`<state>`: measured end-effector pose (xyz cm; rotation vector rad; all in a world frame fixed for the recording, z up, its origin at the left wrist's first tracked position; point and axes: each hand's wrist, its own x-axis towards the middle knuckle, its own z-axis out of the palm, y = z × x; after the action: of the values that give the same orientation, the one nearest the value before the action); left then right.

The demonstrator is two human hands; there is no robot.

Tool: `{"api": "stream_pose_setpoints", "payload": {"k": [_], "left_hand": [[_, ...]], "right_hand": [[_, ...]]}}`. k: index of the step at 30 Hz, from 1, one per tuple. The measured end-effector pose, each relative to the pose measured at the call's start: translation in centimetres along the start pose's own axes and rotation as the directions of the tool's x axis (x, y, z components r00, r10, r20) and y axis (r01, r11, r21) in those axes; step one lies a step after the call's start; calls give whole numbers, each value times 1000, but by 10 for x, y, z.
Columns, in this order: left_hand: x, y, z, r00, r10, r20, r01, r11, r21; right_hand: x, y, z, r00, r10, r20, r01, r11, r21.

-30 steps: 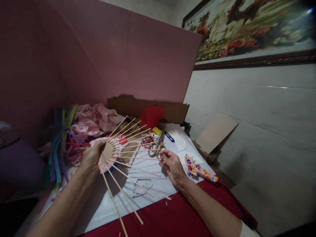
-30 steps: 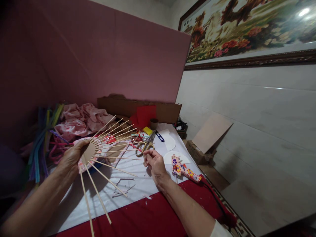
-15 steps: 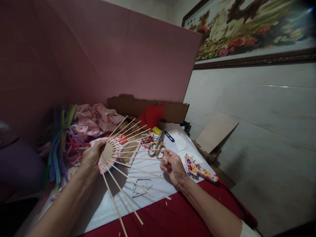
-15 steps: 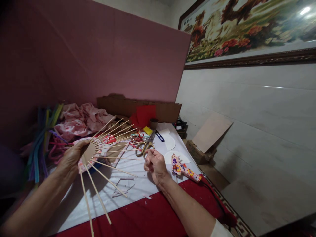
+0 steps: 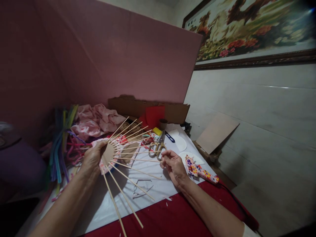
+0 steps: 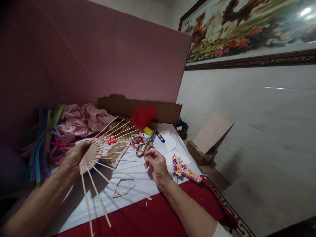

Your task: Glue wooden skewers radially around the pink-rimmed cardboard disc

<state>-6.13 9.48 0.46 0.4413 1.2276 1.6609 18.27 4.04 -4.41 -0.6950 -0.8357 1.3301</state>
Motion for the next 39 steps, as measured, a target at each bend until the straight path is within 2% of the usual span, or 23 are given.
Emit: {"api": "stream_pose_setpoints", "payload": {"k": [3, 6, 10, 12, 13, 14, 15, 16, 17, 19, 20, 22, 23, 24, 26, 28, 30, 33, 39], "left_hand": [[1, -3, -2, 996, -15, 85, 12, 999, 36], [-1, -7, -2, 986, -42, 159, 26, 995, 98], [-9, -10, 0, 969, -51, 244, 11, 986, 165], [-12, -11, 1, 958, -55, 281, 3, 983, 182], [-13, -11, 1, 952, -61, 299, 2, 981, 193], [-14, -11, 1, 947, -69, 314, 3, 978, 207], [-15, -12, 2, 941, -78, 329, 4, 975, 221], [-16, -13, 2, 936, -87, 340, 5, 972, 235], [-17, -13, 3, 932, -97, 349, 7, 968, 250], [-19, -14, 5, 925, -121, 361, 15, 959, 283], [-21, -15, 6, 920, -135, 369, 19, 954, 301], [-23, -16, 8, 909, -166, 383, 29, 940, 340], [-25, -16, 9, 906, -175, 384, 31, 935, 353], [-26, -17, 10, 901, -191, 389, 36, 928, 371], [-28, -18, 12, 894, -216, 393, 45, 915, 400], [-29, -19, 13, 886, -235, 400, 55, 909, 413], [-30, -21, 14, 874, -246, 418, 58, 909, 412], [-31, -22, 15, 870, -253, 423, 60, 906, 418], [-34, -21, 14, 873, -264, 411, 69, 899, 432]], "right_hand": [[1, -5, -1, 999, 23, -44, -23, 1000, 11], [2, -24, -4, 993, -25, -113, 30, 999, 37], [-2, -74, -17, 979, -106, -174, 120, 990, 72], [-2, -103, -33, 956, -169, -240, 165, 986, -39], [-1, -117, -44, 934, -217, -285, 179, 972, -152], [1, -129, -57, 892, -295, -343, 186, 930, -316], [3, -140, -72, 819, -411, -400, 166, 837, -521], [6, -149, -87, 728, -527, -438, 70, 693, -718], [8, -156, -102, 678, -579, -454, 22, 633, -774], [7, -167, -129, 643, -652, -402, -91, 456, -885], [5, -170, -139, 652, -676, -343, -167, 313, -935], [-2, -171, -150, 770, -614, -173, -342, -168, -925], [-6, -169, -151, 839, -527, -138, -354, -336, -873], [-10, -167, -150, 879, -457, -135, -334, -388, -859], [-17, -159, -143, 928, -354, -115, -267, -419, -868], [-22, -148, -132, 976, -215, -44, -134, -428, -894], [-26, -138, -123, 997, -65, 48, 17, -403, -915], [-28, -125, -115, 978, 124, 167, 198, -311, -929], [-19, -109, -118, 956, 196, 220, 267, -259, -928]]}}
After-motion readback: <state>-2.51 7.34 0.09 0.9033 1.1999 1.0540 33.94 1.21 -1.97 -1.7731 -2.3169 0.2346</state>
